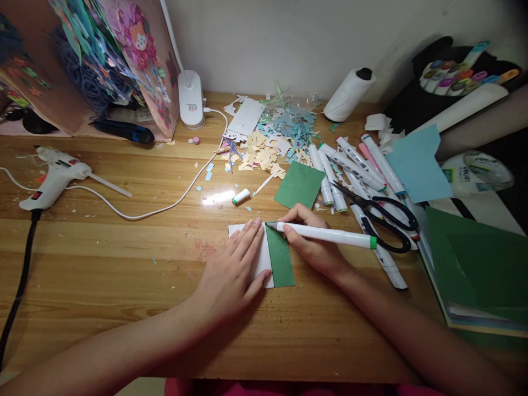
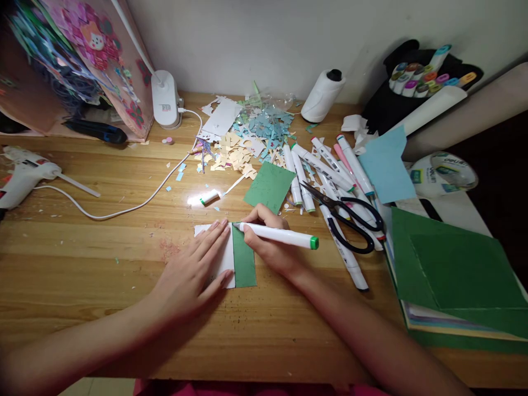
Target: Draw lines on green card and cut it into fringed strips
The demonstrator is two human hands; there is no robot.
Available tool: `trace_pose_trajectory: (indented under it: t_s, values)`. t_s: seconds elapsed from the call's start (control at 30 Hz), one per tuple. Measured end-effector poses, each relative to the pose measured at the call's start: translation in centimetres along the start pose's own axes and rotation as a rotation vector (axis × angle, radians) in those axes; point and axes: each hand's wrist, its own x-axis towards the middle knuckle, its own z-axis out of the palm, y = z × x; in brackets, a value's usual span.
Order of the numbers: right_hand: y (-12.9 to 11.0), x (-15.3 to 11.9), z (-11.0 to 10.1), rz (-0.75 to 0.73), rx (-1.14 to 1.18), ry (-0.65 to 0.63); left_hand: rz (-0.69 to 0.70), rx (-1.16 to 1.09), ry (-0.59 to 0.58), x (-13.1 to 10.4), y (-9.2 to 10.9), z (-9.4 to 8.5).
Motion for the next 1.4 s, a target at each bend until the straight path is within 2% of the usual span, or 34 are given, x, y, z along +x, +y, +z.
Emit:
trace_pose_trajectory:
  t_s: [0.3, 0.73, 0.9, 1.4]
  values:
    - [-0.09, 0.03, 0.05, -0.004, -0.004, 0.018, -0.001, 0.027, 0.000, 0.07, -0.06, 0.06]
    - [-0.45, -0.25, -0.15, -0.055, -0.066, -0.043, -0.002, 0.023, 0.002, 0.07, -0.05, 0.22]
    - [-0.38, -0.41, -0.28, -0.058, -0.058, -0.104, -0.002, 0.037, 0.003, 0.11, 0.01, 0.19]
    - [-0.63, -0.46, -0.24, -0.304, -0.112, -0.274, 0.010, 0.065, 0.018, 0.14, -0.05, 0.31]
